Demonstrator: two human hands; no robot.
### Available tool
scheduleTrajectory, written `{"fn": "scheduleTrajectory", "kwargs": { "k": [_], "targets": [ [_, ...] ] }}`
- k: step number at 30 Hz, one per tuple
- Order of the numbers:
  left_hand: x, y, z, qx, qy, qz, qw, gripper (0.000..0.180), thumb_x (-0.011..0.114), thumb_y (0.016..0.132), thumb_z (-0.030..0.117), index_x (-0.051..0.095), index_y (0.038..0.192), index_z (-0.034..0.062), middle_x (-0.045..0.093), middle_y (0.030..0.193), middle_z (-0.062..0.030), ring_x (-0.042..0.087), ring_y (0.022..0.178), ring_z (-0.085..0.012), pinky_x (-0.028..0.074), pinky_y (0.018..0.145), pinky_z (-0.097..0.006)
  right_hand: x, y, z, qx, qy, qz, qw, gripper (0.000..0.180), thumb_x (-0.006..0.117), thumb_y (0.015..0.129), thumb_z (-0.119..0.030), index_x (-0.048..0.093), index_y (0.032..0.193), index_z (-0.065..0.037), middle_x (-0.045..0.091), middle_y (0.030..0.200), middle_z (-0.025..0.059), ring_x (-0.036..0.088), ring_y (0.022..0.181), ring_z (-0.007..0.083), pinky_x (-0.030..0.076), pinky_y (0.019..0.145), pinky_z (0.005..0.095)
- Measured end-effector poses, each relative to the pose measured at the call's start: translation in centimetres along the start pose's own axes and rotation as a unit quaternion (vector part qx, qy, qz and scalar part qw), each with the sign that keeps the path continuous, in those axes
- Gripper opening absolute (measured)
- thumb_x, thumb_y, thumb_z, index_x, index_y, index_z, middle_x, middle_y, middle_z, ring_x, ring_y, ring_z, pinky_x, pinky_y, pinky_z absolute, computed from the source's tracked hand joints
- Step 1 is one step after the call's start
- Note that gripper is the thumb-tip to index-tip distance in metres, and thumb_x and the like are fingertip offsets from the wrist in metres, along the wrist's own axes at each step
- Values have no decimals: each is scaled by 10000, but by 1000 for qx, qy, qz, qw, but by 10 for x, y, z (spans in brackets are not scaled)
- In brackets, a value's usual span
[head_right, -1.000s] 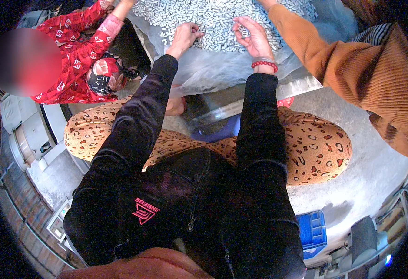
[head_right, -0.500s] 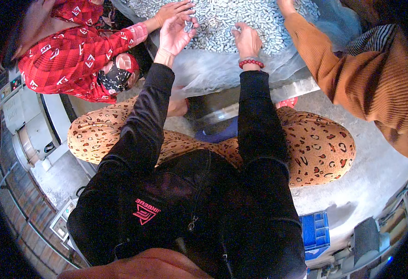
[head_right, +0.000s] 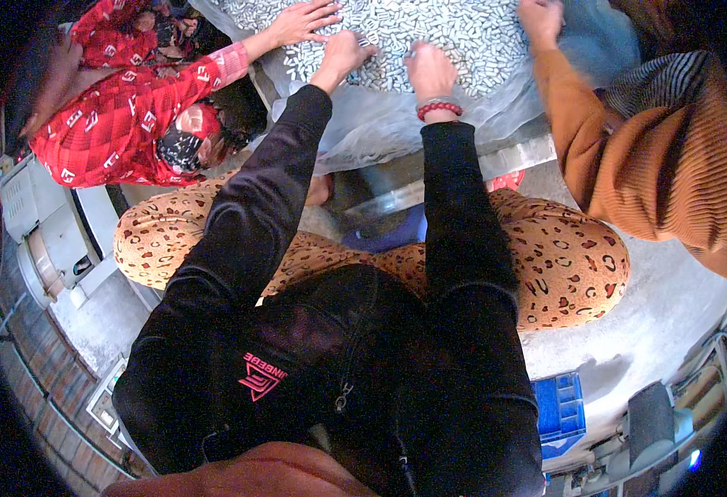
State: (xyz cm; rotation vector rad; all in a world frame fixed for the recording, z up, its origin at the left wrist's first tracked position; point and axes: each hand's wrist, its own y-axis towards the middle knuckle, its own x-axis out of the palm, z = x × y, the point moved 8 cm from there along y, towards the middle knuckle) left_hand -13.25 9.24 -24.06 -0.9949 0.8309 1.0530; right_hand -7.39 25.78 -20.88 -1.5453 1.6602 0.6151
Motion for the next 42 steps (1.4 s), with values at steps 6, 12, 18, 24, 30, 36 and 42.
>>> {"fn": "scheduleTrajectory", "kwargs": {
  "k": [6, 12, 18, 24, 30, 36, 42],
  "targets": [
    [-28, -25, 49, -12, -784, -173, 596, 141, 536, 813, 148, 509, 839, 12, 463, 692, -33, 455, 621, -128, 386, 531, -242, 18, 6, 39, 51, 35, 22, 998, 140, 580, 758, -187, 646, 833, -90, 619, 745, 203, 621, 714, 341, 493, 629, 426],
    [-53, -13, 38, 21, -801, -165, 576, 359, 498, 806, 277, 548, 954, -47, 512, 802, -78, 496, 750, -173, 394, 535, -248, 8, 16, 44, 117, 736, -108, 658, 140, 538, 804, -157, 579, 859, -34, 498, 657, -10, 479, 541, 145, 331, 432, 245],
    [-13, 15, 6, -33, -298, -12, 954, 421, 665, 719, 430, 622, 797, 19, 565, 626, -82, 549, 584, -260, 445, 562, -354, -10, 12, 23, 96, 704, -166, 684, 149, 538, 815, -178, 577, 875, -47, 518, 660, -1, 481, 546, 129, 339, 454, 223],
    [13, 13, 7, 31, -22, 20, 999, 396, 657, 733, 373, 627, 863, 0, 622, 783, -218, 616, 775, -342, 473, 691, -390, 27, 9, 10, 10, 28, -53, 998, 257, 633, 760, -254, 535, 904, -64, 622, 803, 209, 603, 802, 376, 457, 674, 482],
    [-5, -6, 26, -74, -647, -158, 742, 170, 575, 814, 209, 522, 838, 50, 441, 675, 4, 430, 605, -113, 388, 525, -240, 25, 16, 27, 6, 104, -31, 994, 258, 656, 737, -241, 545, 851, -39, 617, 704, 151, 595, 674, 336, 465, 618, 421],
    [-63, -30, 14, 26, -899, -144, 413, 139, 489, 725, 132, 429, 688, 12, 437, 790, -116, 408, 762, -208, 386, 543, -277, 31, 14, 26, 82, 757, -189, 620, 55, 593, 794, -97, 557, 796, -55, 610, 928, 76, 565, 701, 166, 430, 526, 250],
    [-57, -4, -16, 68, -926, -161, 334, 184, 507, 810, 126, 445, 696, -5, 461, 883, -135, 433, 750, -177, 340, 441, -182, 28, 18, 27, 111, 706, -184, 675, 208, 569, 804, -11, 513, 1000, 27, 588, 981, 174, 598, 860, 247, 515, 725, 344]
  ]
}}
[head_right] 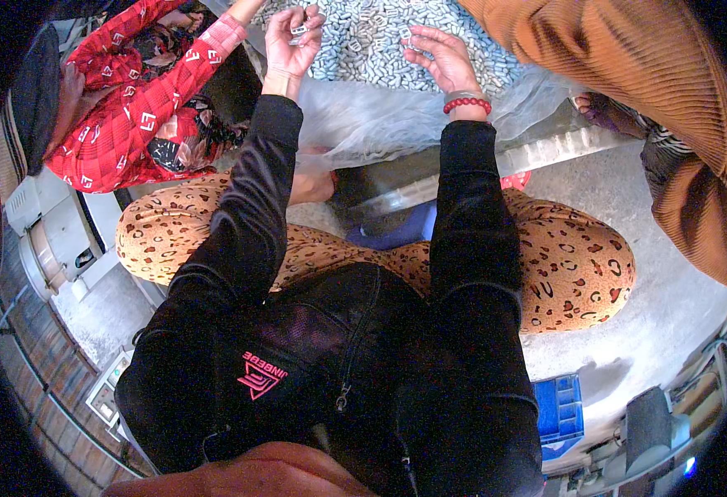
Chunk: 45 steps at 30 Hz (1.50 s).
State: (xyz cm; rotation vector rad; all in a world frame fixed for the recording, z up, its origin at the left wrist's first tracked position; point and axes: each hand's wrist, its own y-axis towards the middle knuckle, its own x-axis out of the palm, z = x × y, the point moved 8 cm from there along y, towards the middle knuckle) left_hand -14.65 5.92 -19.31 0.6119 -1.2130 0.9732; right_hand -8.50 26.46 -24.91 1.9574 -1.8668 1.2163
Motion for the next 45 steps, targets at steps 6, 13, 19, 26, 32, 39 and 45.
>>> {"fn": "scheduleTrajectory", "kwargs": {
  "k": [6, 13, 19, 26, 32, 39, 45],
  "targets": [
    [-41, -3, -2, -103, 518, 249, 812, 279, 673, 761, 288, 609, 825, 24, 493, 646, -6, 414, 525, -86, 335, 426, -211, -3, -6, 1, 47, 102, 15, 994, 233, 553, 819, -1, 500, 1043, 34, 564, 1061, 175, 572, 956, 324, 472, 858, 492],
    [-47, 2, -21, -25, 934, 154, 322, 346, 664, 709, 408, 684, 800, 76, 642, 724, -149, 622, 706, -297, 482, 691, -381, 4, -11, 0, 93, 141, 22, 985, 229, 552, 833, -28, 482, 1050, -6, 538, 1094, 162, 501, 1069, 352, 399, 840, 657],
    [-20, 7, -14, -66, 862, 191, 466, 287, 627, 761, 338, 685, 882, 85, 651, 762, -148, 630, 755, -276, 477, 740, -357, 14, -15, -31, -31, 213, -71, 974, 359, 552, 830, -32, 427, 1163, 18, 539, 1073, 182, 454, 1126, 366, 340, 886, 677],
    [12, 16, -20, 17, 774, 120, 621, 241, 658, 750, 280, 693, 891, 88, 664, 731, -63, 602, 628, -174, 476, 631, -275, -2, -11, -29, 14, 81, -22, 996, 296, 549, 854, -120, 509, 1085, 60, 579, 978, 160, 570, 959, 332, 494, 828, 401],
    [25, 12, -48, -90, 217, 36, 971, 110, 553, 778, 102, 552, 816, -1, 499, 732, -30, 456, 640, -90, 306, 412, -193, -22, -8, -20, -49, -644, 167, 745, 339, 738, 644, -340, 660, 832, -68, 635, 730, 147, 627, 722, 292, 488, 653, 387],
    [-37, 10, -40, -146, 660, 225, 701, 305, 671, 737, 314, 661, 794, 15, 517, 542, 6, 437, 456, -86, 362, 411, -207, -34, 4, -6, -141, -388, 163, 896, 286, 789, 614, -247, 655, 727, -22, 655, 711, 93, 601, 641, 149, 475, 607, 270],
    [-40, 19, -49, -67, 898, 217, 376, 325, 732, 631, 288, 676, 774, 1, 627, 785, -225, 620, 761, -350, 479, 711, -401, -32, 1, -10, -57, -341, 159, 925, 232, 726, 689, -156, 538, 628, -34, 550, 587, 5, 498, 522, 73, 424, 497, 231]
  ]
}}
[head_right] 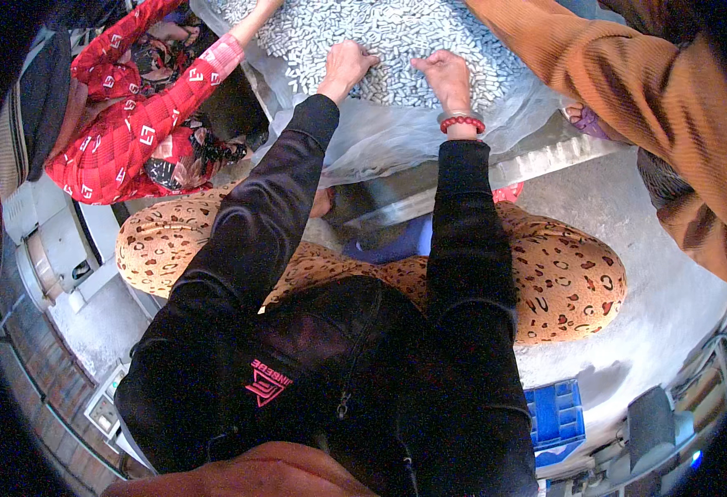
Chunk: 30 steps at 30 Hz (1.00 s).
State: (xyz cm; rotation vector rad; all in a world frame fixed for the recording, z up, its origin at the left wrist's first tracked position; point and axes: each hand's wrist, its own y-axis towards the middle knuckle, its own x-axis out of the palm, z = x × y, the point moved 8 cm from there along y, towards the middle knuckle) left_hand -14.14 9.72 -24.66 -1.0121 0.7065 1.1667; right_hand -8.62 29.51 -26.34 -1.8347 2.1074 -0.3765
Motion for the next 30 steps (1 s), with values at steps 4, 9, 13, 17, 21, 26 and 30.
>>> {"fn": "scheduleTrajectory", "kwargs": {
  "k": [4, 9, 13, 17, 21, 26, 30],
  "targets": [
    [-12, 2, 11, -4, -178, -31, 984, 229, 682, 688, 224, 646, 722, 0, 613, 677, -122, 591, 624, -261, 467, 570, -330, 12, -16, -4, 88, 284, -57, 953, 112, 600, 737, -67, 492, 708, -60, 557, 664, 56, 524, 538, 128, 447, 500, 249],
    [-44, -13, 35, -27, -760, -174, 626, 61, 531, 783, 96, 492, 796, 52, 485, 695, -33, 471, 632, -120, 340, 444, -210, -6, -13, 0, 76, 139, -37, 987, 107, 577, 730, -73, 472, 720, -52, 581, 701, 77, 548, 634, 145, 458, 553, 285],
    [-62, -4, 34, -9, -787, -162, 595, 88, 552, 797, 117, 494, 780, 53, 483, 688, -27, 466, 612, -111, 341, 430, -200, 5, -23, -19, -53, -298, 48, 952, 184, 642, 720, -168, 560, 841, -57, 610, 690, 128, 584, 627, 275, 465, 587, 361],
    [-44, 19, 24, -46, -606, -140, 781, 116, 615, 805, 159, 596, 853, 55, 459, 617, 26, 403, 508, -56, 276, 377, -181, 10, -16, -11, -47, -295, 40, 953, 299, 680, 710, -254, 618, 976, -135, 638, 793, 160, 615, 740, 342, 477, 652, 415],
    [-37, 25, 19, 88, -138, 0, 987, 200, 680, 727, 224, 643, 765, 32, 598, 624, -102, 570, 579, -205, 444, 544, -316, 6, -7, -44, -90, -310, 111, 940, 342, 658, 730, -239, 605, 1054, -147, 642, 866, 150, 617, 792, 327, 482, 702, 416],
    [-32, 2, 27, 54, -168, -15, 984, 178, 662, 719, 182, 599, 749, 20, 588, 663, -112, 575, 621, -230, 463, 562, -326, 3, 2, -49, -70, -461, 55, 883, 238, 622, 761, -245, 621, 983, -159, 627, 810, 191, 611, 798, 339, 475, 684, 436],
    [-20, -10, 22, -54, -722, -191, 663, 158, 616, 754, 147, 550, 837, 30, 520, 732, -54, 516, 622, -174, 409, 472, -234, 3, 6, -41, -87, -413, 66, 904, 199, 615, 761, -227, 626, 951, -170, 621, 797, 196, 606, 791, 359, 474, 687, 448]
  ]
}}
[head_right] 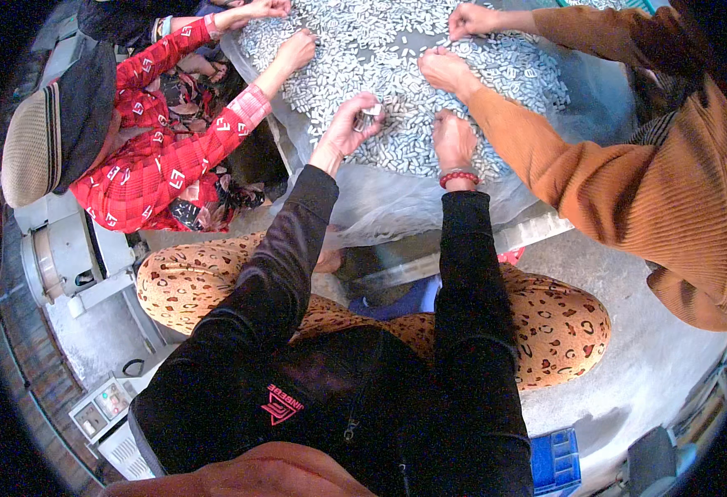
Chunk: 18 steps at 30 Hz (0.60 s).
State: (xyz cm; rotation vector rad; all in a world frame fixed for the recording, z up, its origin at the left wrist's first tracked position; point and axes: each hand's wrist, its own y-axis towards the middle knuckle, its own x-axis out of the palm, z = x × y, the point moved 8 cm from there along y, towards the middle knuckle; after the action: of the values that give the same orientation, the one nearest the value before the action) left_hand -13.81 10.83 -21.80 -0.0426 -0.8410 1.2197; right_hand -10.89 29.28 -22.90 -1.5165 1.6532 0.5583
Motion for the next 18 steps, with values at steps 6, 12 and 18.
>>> {"fn": "scheduleTrajectory", "kwargs": {
  "k": [6, 12, 18],
  "targets": [
    [-36, 11, 21, 31, 61, 56, 996, 162, 611, 766, 139, 572, 887, 37, 476, 660, -7, 464, 561, -123, 362, 420, -183, 31, -8, -1, 143, 662, -159, 718, 133, 657, 770, -151, 561, 777, -59, 439, 578, -34, 390, 443, 59, 264, 373, 186],
    [-6, 31, 8, 205, 731, 108, 642, 213, 661, 708, 214, 650, 756, 6, 624, 737, -200, 619, 726, -338, 478, 653, -401, -5, -3, 14, -113, 225, 51, 967, 122, 625, 771, -150, 619, 856, -62, 451, 522, -48, 423, 443, 70, 300, 401, 177],
    [-51, 24, 10, 65, 388, 179, 902, 252, 681, 754, 277, 635, 675, 42, 633, 718, -30, 499, 517, -88, 399, 408, -242, 8, -19, -2, 90, 642, -172, 742, 102, 566, 765, -155, 552, 810, -66, 455, 568, -12, 434, 496, 106, 305, 421, 185]
  ]
}}
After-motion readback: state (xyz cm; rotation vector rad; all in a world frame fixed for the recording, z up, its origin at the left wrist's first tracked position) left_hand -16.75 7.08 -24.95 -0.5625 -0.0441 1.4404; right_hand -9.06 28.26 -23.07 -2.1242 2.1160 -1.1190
